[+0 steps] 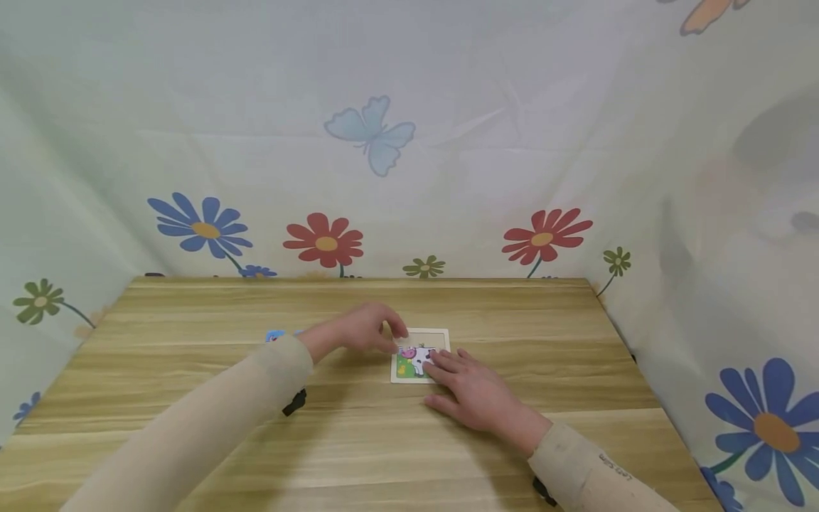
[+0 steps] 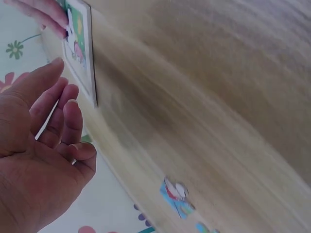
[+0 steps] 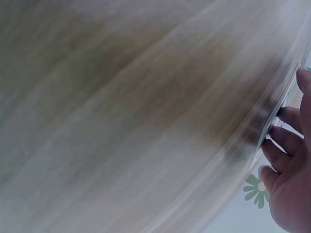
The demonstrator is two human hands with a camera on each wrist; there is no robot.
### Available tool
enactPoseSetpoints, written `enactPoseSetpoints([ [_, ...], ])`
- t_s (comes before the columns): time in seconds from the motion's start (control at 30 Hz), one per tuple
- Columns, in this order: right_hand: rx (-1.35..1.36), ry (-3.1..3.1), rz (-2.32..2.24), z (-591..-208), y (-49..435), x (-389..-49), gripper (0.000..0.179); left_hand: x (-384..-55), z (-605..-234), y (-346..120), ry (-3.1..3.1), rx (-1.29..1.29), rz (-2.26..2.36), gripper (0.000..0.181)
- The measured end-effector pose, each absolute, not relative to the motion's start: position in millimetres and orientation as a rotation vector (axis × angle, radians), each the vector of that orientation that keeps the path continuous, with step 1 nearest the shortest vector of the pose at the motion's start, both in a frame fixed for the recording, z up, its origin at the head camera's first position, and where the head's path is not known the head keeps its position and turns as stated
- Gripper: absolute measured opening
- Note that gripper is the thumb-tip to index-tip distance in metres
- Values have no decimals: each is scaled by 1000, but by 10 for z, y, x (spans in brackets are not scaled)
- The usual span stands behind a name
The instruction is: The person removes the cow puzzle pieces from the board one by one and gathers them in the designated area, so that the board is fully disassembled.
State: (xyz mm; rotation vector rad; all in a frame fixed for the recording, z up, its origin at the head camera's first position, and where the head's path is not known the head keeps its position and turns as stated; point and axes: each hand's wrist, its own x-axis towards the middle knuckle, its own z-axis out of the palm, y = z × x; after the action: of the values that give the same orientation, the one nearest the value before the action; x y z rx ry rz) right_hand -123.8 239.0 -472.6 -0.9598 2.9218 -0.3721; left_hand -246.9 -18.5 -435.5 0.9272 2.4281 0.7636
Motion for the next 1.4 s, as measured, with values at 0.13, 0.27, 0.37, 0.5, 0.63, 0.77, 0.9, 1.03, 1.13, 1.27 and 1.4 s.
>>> enactPoseSetpoints([
  [0.13,-968,2920,-363,-4728,2387,-1235,62,-2427,-4396,-150,2446,940,731,18],
  [0.27,-984,2921,-345,-4734,2384,-1237,63,-2416,-4446,-137,2477,988,681,17],
  [0.37,-1008,2933,-331,-4742,2382,-1236,64,-2421,-4475,-128,2494,1012,665,17],
  [0.5,-1085,2955,-354,-4759,2375,-1227,65,-2415,-4489,-109,2501,1026,661,19],
  [0.63,-1146,2961,-392,-4768,2362,-1214,63,-2402,-4497,-79,2507,1051,647,20],
  [0.77,-1152,2939,-408,-4781,2344,-1210,61,-2399,-4512,-48,2525,1073,621,19],
  [0.9,-1144,2916,-395,-4806,2336,-1204,60,-2400,-4522,-29,2538,1079,610,17],
  [1.03,-1137,2899,-383,-4824,2334,-1200,60,-2382,-4492,-15,2544,1073,597,15],
  [1.13,-1129,2893,-393,-4824,2324,-1207,61,-2358,-4452,-10,2557,1063,577,15],
  [1.27,-1112,2881,-415,-4809,2312,-1219,61,-2337,-4418,-7,2566,1049,563,13],
  [1.4,-1108,2881,-426,-4807,2315,-1230,61,-2334,-4413,4,2557,1021,584,12],
])
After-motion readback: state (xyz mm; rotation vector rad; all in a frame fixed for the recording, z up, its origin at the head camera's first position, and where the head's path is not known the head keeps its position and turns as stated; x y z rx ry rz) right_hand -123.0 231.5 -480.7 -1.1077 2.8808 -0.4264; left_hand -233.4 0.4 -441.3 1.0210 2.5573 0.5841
